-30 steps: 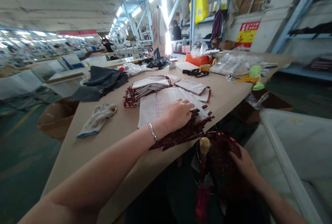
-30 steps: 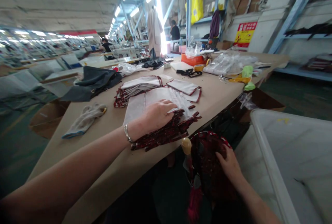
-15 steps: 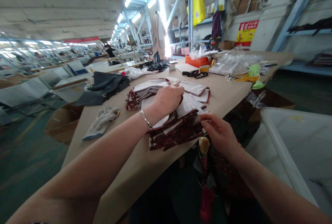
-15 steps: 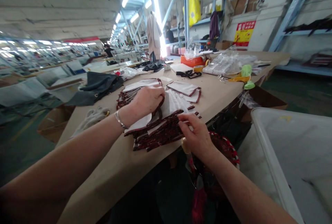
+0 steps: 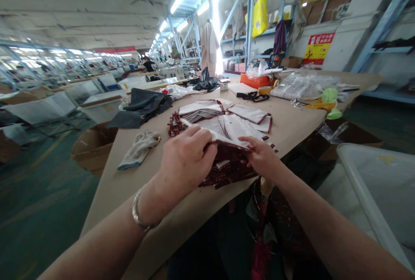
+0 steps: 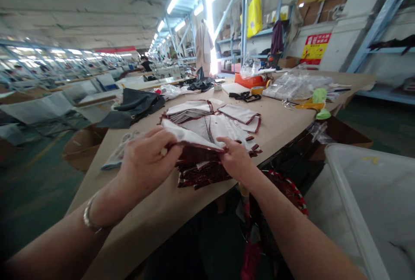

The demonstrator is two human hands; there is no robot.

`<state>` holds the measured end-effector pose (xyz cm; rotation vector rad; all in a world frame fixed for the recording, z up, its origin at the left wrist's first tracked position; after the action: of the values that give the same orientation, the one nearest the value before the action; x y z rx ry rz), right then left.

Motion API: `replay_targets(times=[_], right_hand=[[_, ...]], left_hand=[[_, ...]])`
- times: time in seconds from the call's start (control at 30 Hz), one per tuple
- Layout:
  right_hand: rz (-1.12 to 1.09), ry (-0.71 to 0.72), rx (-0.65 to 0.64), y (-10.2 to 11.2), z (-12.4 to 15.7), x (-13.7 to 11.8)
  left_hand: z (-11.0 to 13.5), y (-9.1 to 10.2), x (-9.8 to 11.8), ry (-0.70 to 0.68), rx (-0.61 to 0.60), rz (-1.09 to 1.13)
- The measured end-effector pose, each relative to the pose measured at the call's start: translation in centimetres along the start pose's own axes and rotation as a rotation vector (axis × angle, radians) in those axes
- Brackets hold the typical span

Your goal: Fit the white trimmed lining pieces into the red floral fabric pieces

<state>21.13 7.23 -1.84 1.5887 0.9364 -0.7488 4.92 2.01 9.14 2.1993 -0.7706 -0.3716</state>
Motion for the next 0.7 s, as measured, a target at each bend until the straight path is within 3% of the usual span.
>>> replay_targets(times=[0.07,0.17,0.27,0.33,0.43,0.53,0.63,0.7], right_hand=[[-0.149,-0.024,0.082,1.3,2.3,0.8],[0.057,0.220,0.221,2.4,7.4,-0.1],[0.318,0.353,0.040,-0.6,12.5,1.3],[0.346,0.265,-0.085,-2.7,15.0,4.0],[0.106,-0.001,-0.199,-4.7,17.3,7.5],[-0.474,-0.334,-0.150,-5.0,18.1,9.3],[-1.034,-0.637,-0.035,-5.0,19.0,10.3],[-1.097,-0.707,-0.085,-4.7,19.9,10.3]], left_hand=[[3.3,-1.0,-0.1,0.091,0.006,0.169],[8.9,-4.5,-0.8,0.409,0.038,0.555],[14.1,-8.9,-0.3,0.854,0.093,1.093],[16.4,-11.2,1.4,1.113,0.101,1.392],[18.4,-13.6,4.1,1.382,0.078,1.645],[19.5,-15.1,6.0,1.387,-0.057,1.620],[20.0,-16.1,9.1,1.188,-0.467,1.585],[19.8,-15.9,11.3,1.124,-0.675,1.728]])
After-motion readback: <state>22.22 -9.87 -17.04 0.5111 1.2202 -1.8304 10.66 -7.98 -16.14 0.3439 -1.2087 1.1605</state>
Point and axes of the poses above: each hand's wrist, its own z-axis away from the middle knuckle, its own y-axis out of the back of the hand, x = y × z, the point moved 8 cm from there along -z, towards the middle knuckle, and after that the axes turned 5 degrees about -y, right-handed, at the moved point
